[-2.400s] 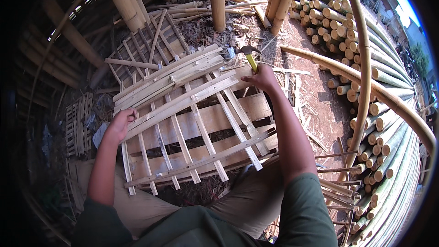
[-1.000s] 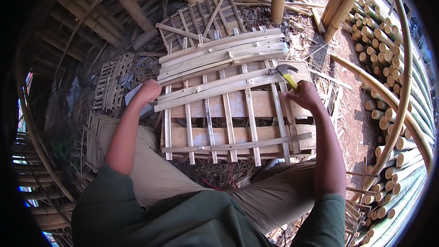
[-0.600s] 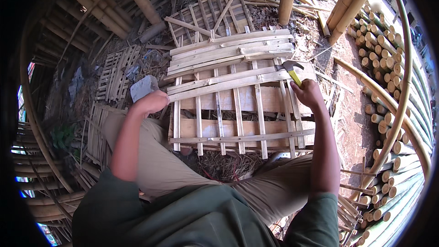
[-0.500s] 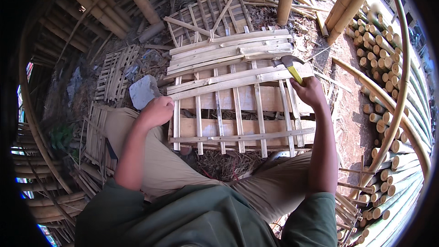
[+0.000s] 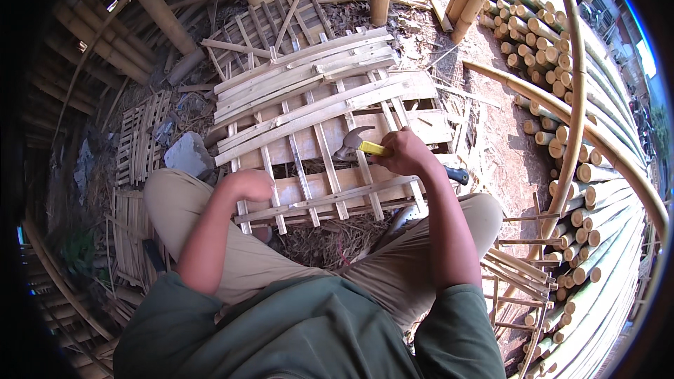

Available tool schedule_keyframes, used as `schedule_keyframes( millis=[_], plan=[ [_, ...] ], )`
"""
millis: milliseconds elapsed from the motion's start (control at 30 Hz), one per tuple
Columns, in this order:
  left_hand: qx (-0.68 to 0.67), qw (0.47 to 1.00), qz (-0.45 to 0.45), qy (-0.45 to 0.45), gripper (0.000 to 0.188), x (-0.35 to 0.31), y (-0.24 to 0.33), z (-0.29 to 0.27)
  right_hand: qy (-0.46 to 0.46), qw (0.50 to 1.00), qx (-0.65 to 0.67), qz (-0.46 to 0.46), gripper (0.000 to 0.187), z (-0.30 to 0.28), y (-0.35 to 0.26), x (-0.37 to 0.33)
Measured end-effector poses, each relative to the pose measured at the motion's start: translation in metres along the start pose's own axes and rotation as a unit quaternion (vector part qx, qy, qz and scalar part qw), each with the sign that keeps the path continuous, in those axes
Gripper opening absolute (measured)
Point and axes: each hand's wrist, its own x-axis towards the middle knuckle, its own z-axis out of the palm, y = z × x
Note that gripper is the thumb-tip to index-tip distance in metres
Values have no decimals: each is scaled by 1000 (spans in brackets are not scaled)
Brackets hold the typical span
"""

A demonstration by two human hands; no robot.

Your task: The person constructs a bamboo lattice by hand, positioning thin bamboo strips onto a wooden frame and hammering nails into them using a hammer.

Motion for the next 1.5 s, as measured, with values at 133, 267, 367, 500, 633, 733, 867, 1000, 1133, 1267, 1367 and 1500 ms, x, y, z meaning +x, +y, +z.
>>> schedule_keyframes(
  millis=[133,267,367,500,633,733,867,1000,1133,1267,1367,1500],
  plan=[
    [-8,999,36,-1,33,6,-15,1,-49,993,-25,108,34,1,-10,7],
    [-79,996,42,-12,28,0,-15,-6,-114,987,-80,77,41,1,-20,8],
    [-105,994,41,9,25,0,-17,0,-144,972,-164,86,43,10,-25,4],
    [-89,994,58,32,24,1,-28,8,-161,965,-185,91,44,8,-28,5],
    [-107,992,53,30,24,2,-29,5,-172,963,-185,89,45,6,-28,8],
    [-187,980,30,68,23,3,-24,4,-150,974,-150,77,46,6,-22,7],
    [-470,875,14,114,22,9,-21,8,-26,985,-45,163,46,1,-17,13],
    [-618,768,32,163,19,-6,-10,5,231,960,-89,131,47,16,1,17],
    [-783,605,54,135,14,-13,-12,0,256,939,-108,202,49,8,3,19],
    [-830,539,22,142,16,7,-19,7,131,952,43,274,52,-7,1,19],
    [-771,595,101,205,15,13,-17,6,96,940,153,289,57,-37,-7,9],
    [-863,473,118,136,14,-3,-7,-6,93,936,178,289,56,-57,-4,2]
  ],
)
